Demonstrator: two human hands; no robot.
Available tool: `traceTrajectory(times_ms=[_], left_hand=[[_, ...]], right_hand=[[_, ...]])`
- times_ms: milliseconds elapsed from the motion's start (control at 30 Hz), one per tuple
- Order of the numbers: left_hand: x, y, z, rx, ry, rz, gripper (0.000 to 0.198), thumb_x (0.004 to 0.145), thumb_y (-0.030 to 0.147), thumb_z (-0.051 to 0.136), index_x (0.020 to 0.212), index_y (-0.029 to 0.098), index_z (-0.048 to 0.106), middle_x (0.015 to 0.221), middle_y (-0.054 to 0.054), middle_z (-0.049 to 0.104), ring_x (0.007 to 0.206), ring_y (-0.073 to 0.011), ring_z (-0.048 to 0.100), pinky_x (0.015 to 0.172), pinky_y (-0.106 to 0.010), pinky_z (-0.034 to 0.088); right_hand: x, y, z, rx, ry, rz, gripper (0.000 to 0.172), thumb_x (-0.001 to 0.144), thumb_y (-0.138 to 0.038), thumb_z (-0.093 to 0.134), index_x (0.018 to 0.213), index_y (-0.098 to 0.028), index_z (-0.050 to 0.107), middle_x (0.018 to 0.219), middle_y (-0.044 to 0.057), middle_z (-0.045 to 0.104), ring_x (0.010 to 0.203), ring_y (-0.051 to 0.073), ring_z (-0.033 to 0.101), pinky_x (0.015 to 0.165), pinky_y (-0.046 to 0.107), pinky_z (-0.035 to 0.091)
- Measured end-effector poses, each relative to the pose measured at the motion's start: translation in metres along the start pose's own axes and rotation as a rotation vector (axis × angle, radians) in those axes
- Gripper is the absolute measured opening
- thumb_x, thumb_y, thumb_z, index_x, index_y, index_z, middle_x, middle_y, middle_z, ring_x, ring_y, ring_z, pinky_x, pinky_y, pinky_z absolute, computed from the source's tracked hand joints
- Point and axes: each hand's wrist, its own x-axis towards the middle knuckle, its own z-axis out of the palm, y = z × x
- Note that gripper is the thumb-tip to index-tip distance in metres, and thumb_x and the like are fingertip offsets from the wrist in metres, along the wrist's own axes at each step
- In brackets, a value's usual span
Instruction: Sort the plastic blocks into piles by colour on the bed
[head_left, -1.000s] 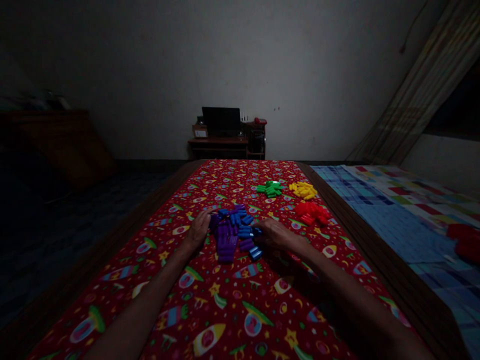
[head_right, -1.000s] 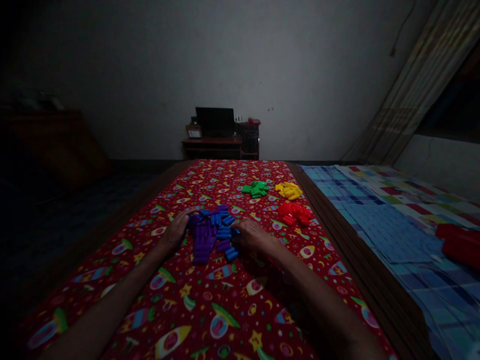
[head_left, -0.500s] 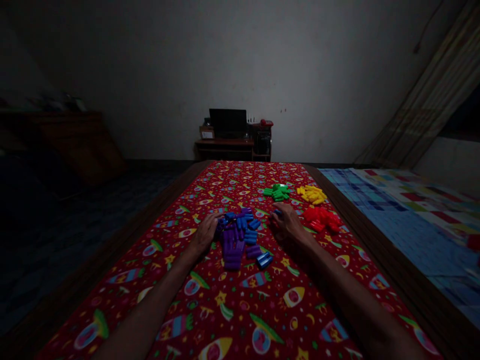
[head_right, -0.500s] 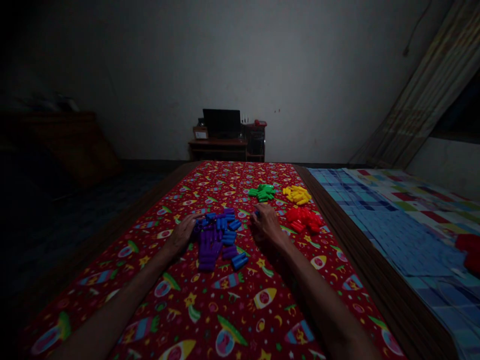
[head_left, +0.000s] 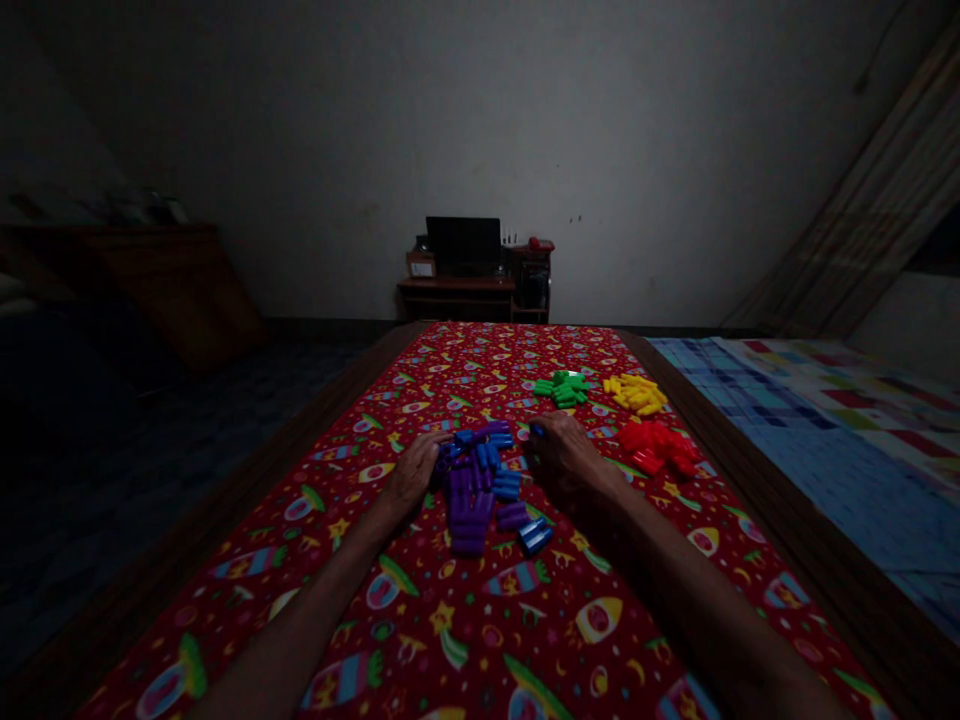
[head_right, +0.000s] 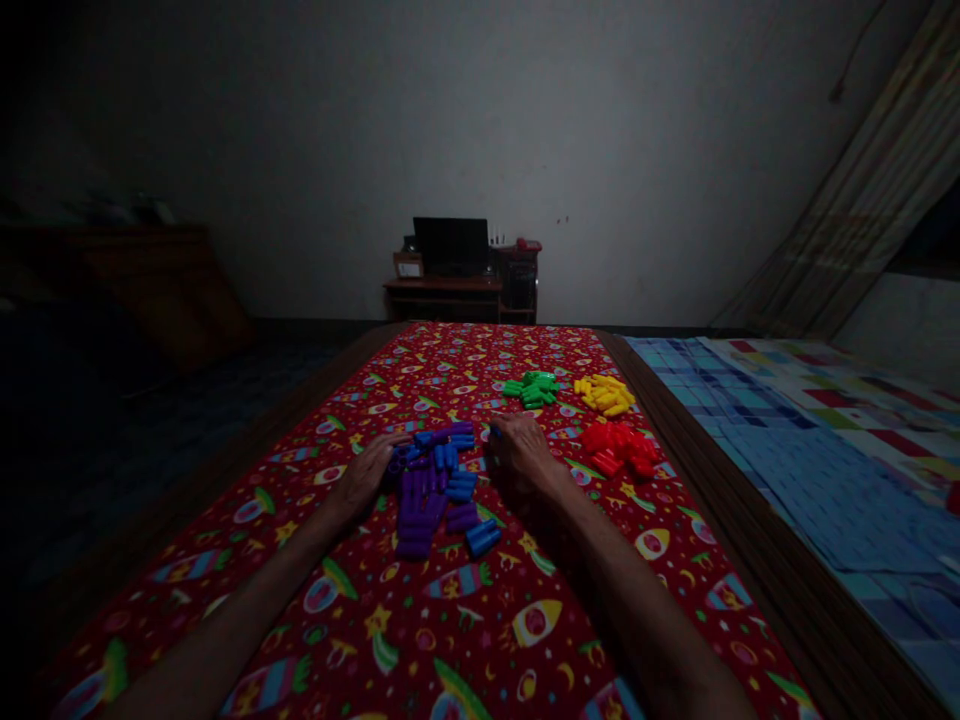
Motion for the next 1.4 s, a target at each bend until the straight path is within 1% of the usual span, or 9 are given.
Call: traceTrajectory(times_ms=[100,200,333,500,700,833,1067,1200,1400], left_hand=[[-0.001,0.002,0.000,-0.005,0.001,-0.001,0.049,0.094,0.043,0.025,0.111,0.017,0.064,0.118,-0.010,0.065,0.112,-0.0228,0.058,0.106,-0.044,0.042],[-0.001,0.002,0.000,-0.012,0.001,-0.006,0.048,0.094,0.042,0.026,0.111,0.017,0.064,0.118,-0.010,0.065,0.113,-0.0227,0.058,0.106,-0.044,0.042],[-0.001,0.001,0.001,-0.024,0.002,-0.008,0.049,0.094,0.042,0.026,0.111,0.016,0.064,0.118,-0.011,0.064,0.114,-0.0229,0.057,0.106,-0.043,0.042],[-0.001,0.000,0.001,-0.008,-0.012,-0.008,0.051,0.094,0.044,0.024,0.111,0.016,0.063,0.119,-0.010,0.064,0.114,-0.0225,0.057,0.107,-0.043,0.041],[-0.002,0.003,0.001,-0.005,-0.005,0.002,0.051,0.094,0.043,0.025,0.111,0.014,0.064,0.118,-0.012,0.063,0.114,-0.0231,0.056,0.106,-0.044,0.041],[-0.002,0.002,0.001,0.007,-0.012,0.019,0.051,0.094,0.042,0.025,0.112,0.014,0.064,0.120,-0.012,0.062,0.115,-0.0231,0.056,0.107,-0.044,0.040],[-0.002,0.001,0.000,0.039,-0.023,0.049,0.049,0.095,0.041,0.024,0.110,0.015,0.064,0.117,-0.011,0.064,0.114,-0.0218,0.057,0.106,-0.043,0.042],[-0.002,0.003,-0.001,0.035,-0.028,0.058,0.048,0.095,0.039,0.025,0.110,0.015,0.063,0.118,-0.012,0.063,0.113,-0.0213,0.057,0.105,-0.042,0.042],[-0.001,0.002,0.001,0.017,-0.011,0.054,0.049,0.095,0.041,0.024,0.109,0.014,0.064,0.117,-0.012,0.064,0.113,-0.0216,0.057,0.105,-0.042,0.042]], right_hand=[[0.001,0.019,-0.003,-0.035,0.110,0.109,0.023,0.088,-0.021,0.050,0.100,-0.016,0.068,0.096,0.012,0.069,0.085,0.020,0.060,0.074,0.028,0.039],[0.000,0.035,0.000,0.029,0.086,0.224,0.026,0.091,-0.025,0.046,0.092,-0.016,0.070,0.086,0.009,0.071,0.078,0.019,0.062,0.068,0.026,0.040],[0.000,0.042,0.003,0.094,0.096,0.234,0.033,0.093,-0.030,0.041,0.088,-0.015,0.071,0.080,0.009,0.071,0.072,0.018,0.062,0.065,0.025,0.039],[0.006,0.009,-0.002,0.176,0.206,0.093,0.034,0.094,-0.030,0.040,0.093,-0.014,0.070,0.083,0.010,0.071,0.074,0.018,0.063,0.069,0.027,0.042],[-0.002,-0.051,0.012,0.276,-0.123,-0.284,0.029,0.089,-0.032,0.055,0.112,-0.016,0.064,0.099,0.011,0.068,0.085,0.021,0.062,0.075,0.030,0.046],[-0.007,-0.059,0.026,0.245,-0.085,-0.247,0.048,0.082,-0.028,0.065,0.126,-0.012,0.055,0.107,0.016,0.065,0.095,0.026,0.060,0.080,0.035,0.046],[-0.004,-0.040,0.031,0.403,-0.067,-0.148,0.042,0.083,-0.009,0.050,0.124,-0.014,0.057,0.080,0.003,0.066,0.069,0.014,0.055,0.067,0.024,0.041],[-0.005,-0.039,0.028,0.365,-0.137,-0.154,0.044,0.087,-0.019,0.052,0.130,-0.013,0.052,0.084,0.005,0.065,0.072,0.015,0.055,0.068,0.026,0.042],[0.002,-0.062,0.031,0.065,-0.146,-0.045,0.051,0.092,-0.039,0.049,0.137,-0.015,0.045,0.107,0.017,0.063,0.094,0.025,0.059,0.077,0.034,0.044]])
